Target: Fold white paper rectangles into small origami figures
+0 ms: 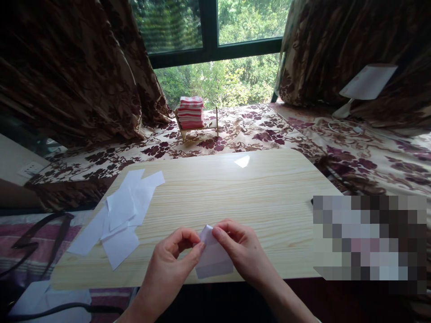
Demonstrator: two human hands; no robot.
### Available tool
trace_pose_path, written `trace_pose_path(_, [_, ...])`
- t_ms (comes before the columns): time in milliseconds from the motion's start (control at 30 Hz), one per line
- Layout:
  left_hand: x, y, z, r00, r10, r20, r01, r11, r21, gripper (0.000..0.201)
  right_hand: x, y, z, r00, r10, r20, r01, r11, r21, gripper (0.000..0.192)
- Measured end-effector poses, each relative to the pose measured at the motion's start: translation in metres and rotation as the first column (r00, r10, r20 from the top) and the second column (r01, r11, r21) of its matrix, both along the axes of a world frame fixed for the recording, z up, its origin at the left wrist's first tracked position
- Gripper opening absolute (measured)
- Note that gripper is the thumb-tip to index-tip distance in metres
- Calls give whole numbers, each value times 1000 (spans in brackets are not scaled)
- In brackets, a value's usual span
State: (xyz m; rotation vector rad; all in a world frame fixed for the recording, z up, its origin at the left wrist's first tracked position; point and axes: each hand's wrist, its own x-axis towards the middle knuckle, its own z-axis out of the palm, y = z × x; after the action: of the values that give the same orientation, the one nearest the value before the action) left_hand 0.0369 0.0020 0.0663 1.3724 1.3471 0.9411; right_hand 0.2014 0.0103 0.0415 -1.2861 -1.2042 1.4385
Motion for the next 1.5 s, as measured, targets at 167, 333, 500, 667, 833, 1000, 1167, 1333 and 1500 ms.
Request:
trace_pose_path(167, [0,-1,-4,999,7,-33,-5,998,66,8,1,1,2,1000,0,12,0,1000,10,38])
trace_pose_path(333, [0,-2,-6,994,-3,-109,16,993,116,7,1,1,1,1000,5,-11,-5,1000,1,35])
trace_pose_path(500, [1,-2,-2,988,-20,-150,49,980,193,11,1,0,0,1000,2,7,-2,999,51,32])
trace_pose_path(667, [1,-3,0,992,9,-123,20,972,235,12,2,0,-1,997,10,77,-20,992,122,30])
trace_pose_path(833, [1,-5,-2,991,25,-132,4,976,219,12,3,-1,-4,994,14,110,-31,987,159,30])
trace_pose_path(1000, [1,-5,-2,985,37,-166,8,964,266,12,5,0,-6,989,23,144,-53,976,210,26])
trace_pose_path(1167, [1,-5,-2,982,20,-185,44,940,339,13,2,1,3,988,77,135,-106,968,228,22])
trace_pose_path(1333, [0,-6,-3,978,17,-210,66,921,383,15,0,1,9,990,100,100,-121,966,228,22])
trace_pose_path(1500, [0,-6,-5,974,16,-226,80,908,412,14,1,0,5,993,103,64,-115,967,228,21])
